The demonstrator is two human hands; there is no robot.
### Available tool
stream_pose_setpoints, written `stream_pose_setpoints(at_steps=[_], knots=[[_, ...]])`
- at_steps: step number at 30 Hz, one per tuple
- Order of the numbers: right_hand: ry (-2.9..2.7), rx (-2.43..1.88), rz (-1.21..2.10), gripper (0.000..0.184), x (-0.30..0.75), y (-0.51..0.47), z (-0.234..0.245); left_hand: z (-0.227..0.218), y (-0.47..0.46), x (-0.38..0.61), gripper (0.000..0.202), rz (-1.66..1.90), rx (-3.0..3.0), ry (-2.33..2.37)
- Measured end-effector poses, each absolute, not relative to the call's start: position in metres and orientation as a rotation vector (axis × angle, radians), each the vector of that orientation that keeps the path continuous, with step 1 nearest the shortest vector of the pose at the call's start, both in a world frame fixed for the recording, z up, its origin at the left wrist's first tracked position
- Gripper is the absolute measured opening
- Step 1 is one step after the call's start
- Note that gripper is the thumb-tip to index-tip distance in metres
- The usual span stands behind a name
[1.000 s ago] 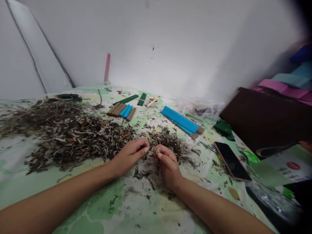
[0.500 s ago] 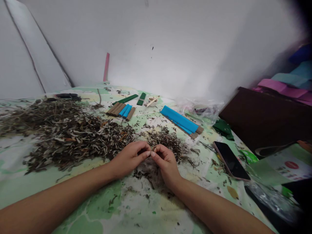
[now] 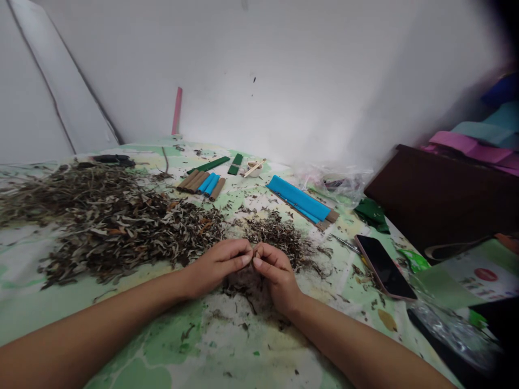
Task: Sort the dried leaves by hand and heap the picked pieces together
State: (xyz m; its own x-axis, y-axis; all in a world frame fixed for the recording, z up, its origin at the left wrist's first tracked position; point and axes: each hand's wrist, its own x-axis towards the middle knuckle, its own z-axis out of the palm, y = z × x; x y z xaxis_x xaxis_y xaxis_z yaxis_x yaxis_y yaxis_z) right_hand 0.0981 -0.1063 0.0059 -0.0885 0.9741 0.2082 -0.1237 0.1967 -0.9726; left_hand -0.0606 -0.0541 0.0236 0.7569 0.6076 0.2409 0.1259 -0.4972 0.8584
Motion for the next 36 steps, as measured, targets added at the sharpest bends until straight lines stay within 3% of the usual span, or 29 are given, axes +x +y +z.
stream_pose_setpoints(at_steps=[8, 12, 18, 36], knots=[[-1.257, -0.893, 1.11, 0.019, 0.0995, -0.1059, 0.0035, 0.0232, -0.051, -0.0588, 0.025, 0.663, 1.693, 0.548], [-1.292, -0.948, 1.04, 0.028, 0.0984, -0.1069, 0.0042, 0.0236, -0.0502, -0.0587, 0.023, 0.661, 1.714, 0.56], [-1.171, -1.049, 1.045, 0.019, 0.0952, -0.1064, 0.007, 0.0248, -0.0528, -0.0579, 0.022, 0.61, 1.841, 0.621], [-1.023, -1.039, 1.007, 0.021, 0.0968, -0.1027, 0.0023, 0.0251, -0.0522, -0.0592, 0.011, 0.621, 1.741, 0.651]])
